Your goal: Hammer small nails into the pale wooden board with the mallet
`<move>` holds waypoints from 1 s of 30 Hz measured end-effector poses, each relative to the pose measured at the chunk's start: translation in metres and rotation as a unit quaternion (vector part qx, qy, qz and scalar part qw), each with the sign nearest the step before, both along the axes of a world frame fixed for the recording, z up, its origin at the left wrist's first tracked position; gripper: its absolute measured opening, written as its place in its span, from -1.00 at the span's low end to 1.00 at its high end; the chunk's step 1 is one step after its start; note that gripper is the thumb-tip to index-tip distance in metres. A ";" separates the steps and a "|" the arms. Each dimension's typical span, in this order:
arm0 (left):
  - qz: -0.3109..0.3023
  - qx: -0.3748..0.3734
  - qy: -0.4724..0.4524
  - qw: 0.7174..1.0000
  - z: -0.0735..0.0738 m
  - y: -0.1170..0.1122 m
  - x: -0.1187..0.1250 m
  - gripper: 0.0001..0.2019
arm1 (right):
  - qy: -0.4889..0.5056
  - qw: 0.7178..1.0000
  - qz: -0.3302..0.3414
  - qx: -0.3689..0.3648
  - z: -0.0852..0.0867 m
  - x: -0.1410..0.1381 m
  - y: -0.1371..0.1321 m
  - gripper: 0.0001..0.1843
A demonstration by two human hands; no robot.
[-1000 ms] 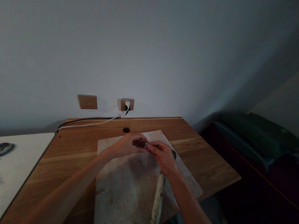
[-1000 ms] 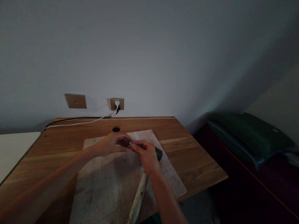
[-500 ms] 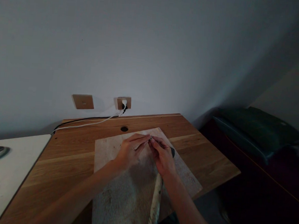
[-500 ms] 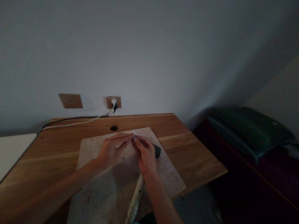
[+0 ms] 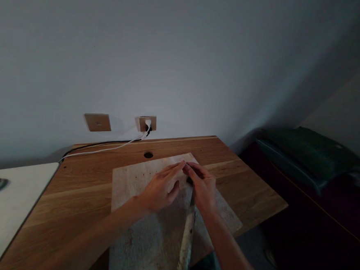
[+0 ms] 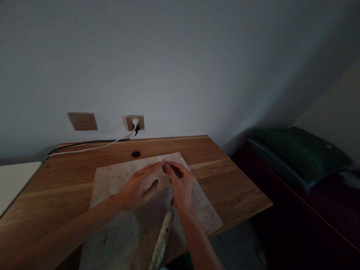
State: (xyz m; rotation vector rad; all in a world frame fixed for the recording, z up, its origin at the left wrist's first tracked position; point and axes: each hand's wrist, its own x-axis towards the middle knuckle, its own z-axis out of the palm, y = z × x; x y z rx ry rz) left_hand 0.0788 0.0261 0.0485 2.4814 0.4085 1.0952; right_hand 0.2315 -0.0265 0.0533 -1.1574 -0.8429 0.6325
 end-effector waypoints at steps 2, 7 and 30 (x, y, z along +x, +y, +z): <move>-0.012 -0.021 0.014 1.000 0.006 0.006 -0.003 -0.37 | -0.032 0.999 0.004 -0.012 0.001 0.006 -0.001 -0.73; 0.011 -0.072 0.103 0.992 0.020 0.035 -0.025 -0.63 | -0.287 0.948 0.102 -0.097 0.009 0.014 -0.008 -0.88; -0.037 -0.157 0.265 0.951 -0.002 0.042 -0.026 -0.73 | -0.548 0.785 0.222 -0.186 0.005 0.012 -0.003 -0.69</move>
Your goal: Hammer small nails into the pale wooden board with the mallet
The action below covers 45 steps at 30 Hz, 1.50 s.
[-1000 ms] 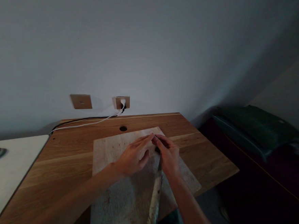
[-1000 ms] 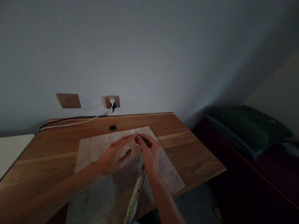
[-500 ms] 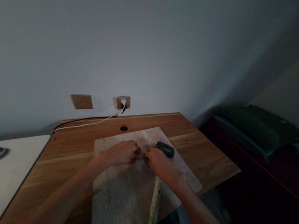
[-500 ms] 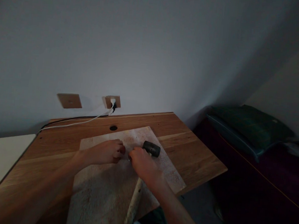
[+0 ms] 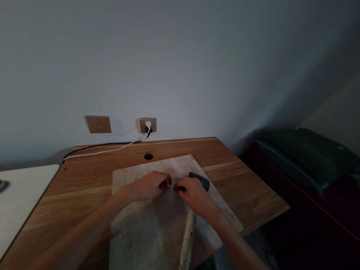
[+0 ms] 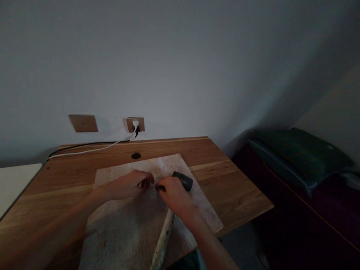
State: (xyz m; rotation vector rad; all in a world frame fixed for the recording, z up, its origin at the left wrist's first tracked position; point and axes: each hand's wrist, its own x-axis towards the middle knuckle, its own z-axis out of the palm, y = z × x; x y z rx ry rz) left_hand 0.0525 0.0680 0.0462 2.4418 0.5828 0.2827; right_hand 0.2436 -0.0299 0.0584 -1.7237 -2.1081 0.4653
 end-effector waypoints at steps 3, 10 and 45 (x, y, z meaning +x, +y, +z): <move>0.038 -0.035 -0.050 0.997 0.000 0.001 0.004 -0.75 | 0.051 0.997 -0.045 0.020 0.000 0.001 0.000 -0.72; 0.055 -0.118 -0.115 0.985 -0.002 -0.006 0.012 -0.75 | 0.123 0.987 -0.094 0.031 -0.002 -0.002 0.001 -0.73; 0.010 0.003 -0.070 0.998 -0.015 -0.006 0.010 -0.84 | -0.206 0.974 0.094 -0.017 0.007 -0.009 -0.001 -0.64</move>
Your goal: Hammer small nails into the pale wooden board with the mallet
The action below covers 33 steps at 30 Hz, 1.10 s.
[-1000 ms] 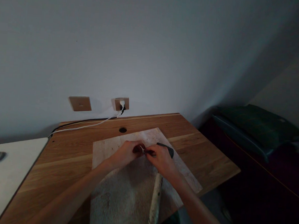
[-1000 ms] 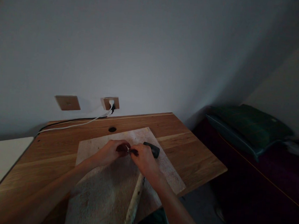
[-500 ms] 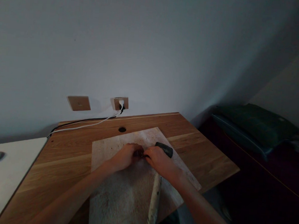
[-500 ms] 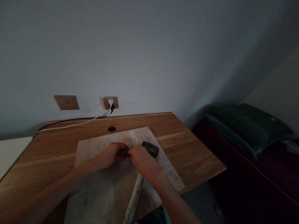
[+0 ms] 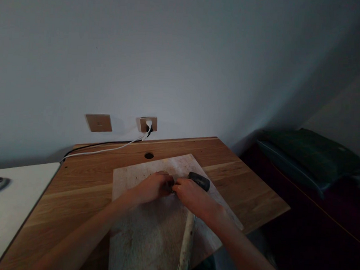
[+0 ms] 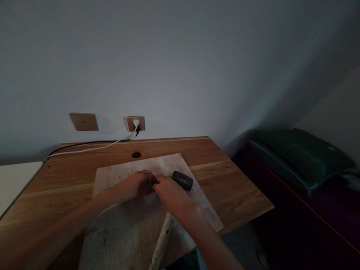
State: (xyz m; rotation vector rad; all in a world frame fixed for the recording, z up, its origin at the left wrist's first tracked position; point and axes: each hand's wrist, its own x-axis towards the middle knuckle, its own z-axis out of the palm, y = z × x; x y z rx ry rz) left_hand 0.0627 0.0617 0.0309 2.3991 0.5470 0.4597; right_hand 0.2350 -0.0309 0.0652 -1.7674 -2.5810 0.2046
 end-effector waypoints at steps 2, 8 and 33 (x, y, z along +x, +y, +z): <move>-0.006 0.000 0.006 1.000 0.003 0.002 -0.002 -0.84 | -0.015 1.000 -0.005 -0.005 -0.003 0.000 0.000 -0.63; -0.004 0.011 0.040 0.999 -0.001 0.003 -0.004 -0.90 | -0.019 1.000 -0.008 -0.020 -0.007 0.002 0.001 -0.66; 0.002 0.002 0.061 0.998 -0.001 0.005 -0.003 -0.91 | 0.026 0.999 0.024 -0.024 -0.004 0.008 0.004 -0.71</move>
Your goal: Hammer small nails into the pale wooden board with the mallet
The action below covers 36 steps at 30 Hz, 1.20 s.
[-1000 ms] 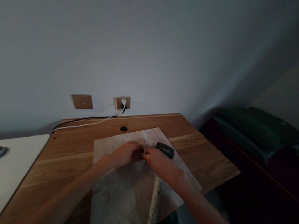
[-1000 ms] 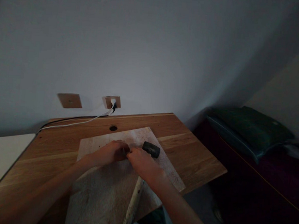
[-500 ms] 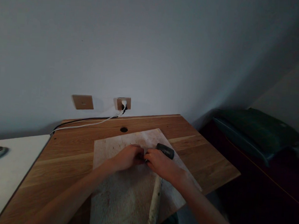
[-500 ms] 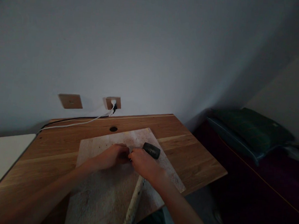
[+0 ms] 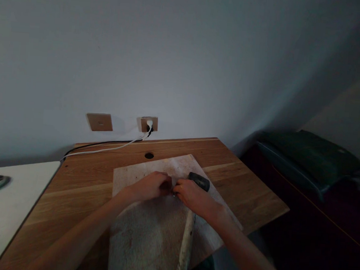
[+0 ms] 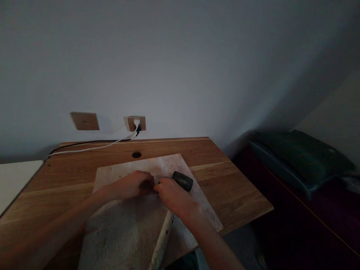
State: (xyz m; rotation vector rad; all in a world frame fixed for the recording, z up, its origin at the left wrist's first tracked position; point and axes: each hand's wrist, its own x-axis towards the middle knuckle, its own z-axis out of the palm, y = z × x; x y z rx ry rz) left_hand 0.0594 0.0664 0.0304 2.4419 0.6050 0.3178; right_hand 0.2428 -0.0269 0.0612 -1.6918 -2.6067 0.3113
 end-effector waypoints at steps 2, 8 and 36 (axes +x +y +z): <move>0.001 0.001 -0.003 1.000 0.003 0.002 -0.002 -0.90 | 0.006 1.000 -0.005 -0.002 0.002 0.000 -0.002 -0.71; -0.008 0.004 -0.013 1.000 0.008 0.006 -0.006 -0.89 | 0.028 1.000 -0.012 -0.008 0.000 -0.001 -0.003 -0.74; 0.000 0.018 -0.014 1.000 0.010 0.014 -0.011 -0.85 | 0.013 1.000 0.010 -0.003 0.007 -0.004 -0.003 -0.75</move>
